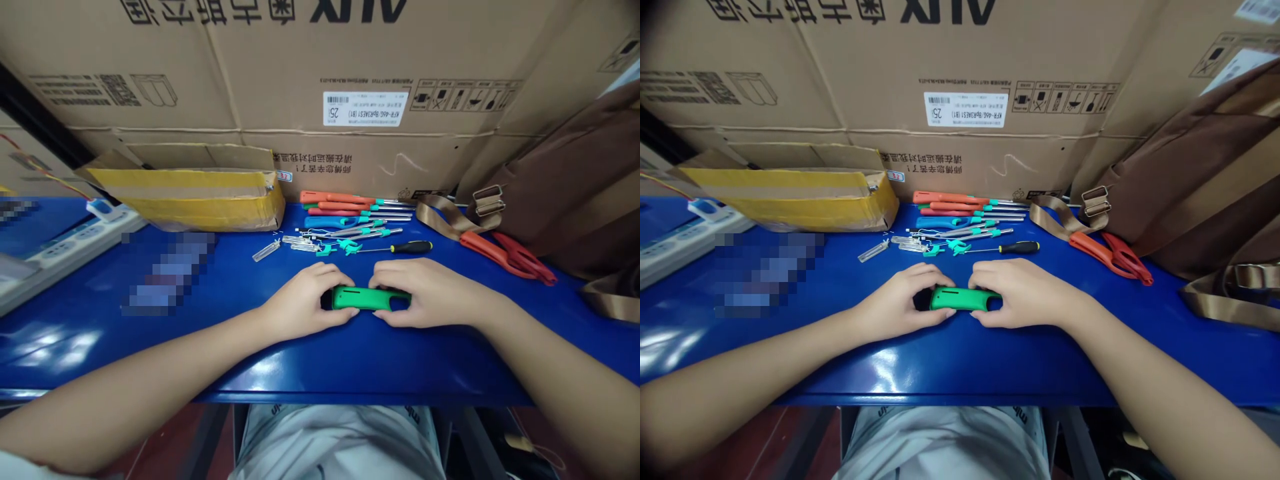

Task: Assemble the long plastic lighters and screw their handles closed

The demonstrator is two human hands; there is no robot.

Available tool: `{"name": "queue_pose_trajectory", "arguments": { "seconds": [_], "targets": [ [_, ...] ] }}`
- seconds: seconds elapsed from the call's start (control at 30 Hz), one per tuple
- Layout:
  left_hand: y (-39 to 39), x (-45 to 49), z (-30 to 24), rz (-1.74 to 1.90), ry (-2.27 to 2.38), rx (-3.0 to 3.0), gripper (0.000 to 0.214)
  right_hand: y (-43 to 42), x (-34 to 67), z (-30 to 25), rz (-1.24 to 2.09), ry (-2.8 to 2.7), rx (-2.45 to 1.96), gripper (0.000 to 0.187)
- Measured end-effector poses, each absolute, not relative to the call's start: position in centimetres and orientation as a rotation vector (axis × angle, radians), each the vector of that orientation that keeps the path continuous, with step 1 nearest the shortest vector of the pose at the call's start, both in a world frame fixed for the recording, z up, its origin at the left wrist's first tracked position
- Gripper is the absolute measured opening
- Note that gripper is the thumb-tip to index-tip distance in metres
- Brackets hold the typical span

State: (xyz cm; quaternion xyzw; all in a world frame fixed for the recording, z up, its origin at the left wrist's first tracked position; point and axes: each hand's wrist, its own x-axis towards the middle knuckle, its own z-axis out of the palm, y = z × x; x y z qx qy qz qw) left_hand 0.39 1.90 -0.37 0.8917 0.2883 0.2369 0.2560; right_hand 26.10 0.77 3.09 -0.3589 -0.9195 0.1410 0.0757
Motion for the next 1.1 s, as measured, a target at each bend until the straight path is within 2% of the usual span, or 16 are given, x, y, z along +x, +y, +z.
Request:
{"name": "queue_pose_trajectory", "arguments": {
  "seconds": [0.47, 0.7, 1.1],
  "targets": [
    [2.5, -0.2, -0.4, 0.604, 0.865, 2.472, 0.023, 1.1, 25.9, 2.3, 0.394, -2.726, -0.963, 0.026],
    [2.3, -0.1, -0.5, 0.632, 0.97, 2.432, 0.062, 2.0, 26.1, 1.1, 0.244, -2.597, -0.986, 0.03],
    [2.5, -0.3, -1.1, 0.676, 1.039, 2.388, 0.07, 2.3, 26.2, 1.2, 0.268, -2.403, -1.163, 0.027]
  ]
}}
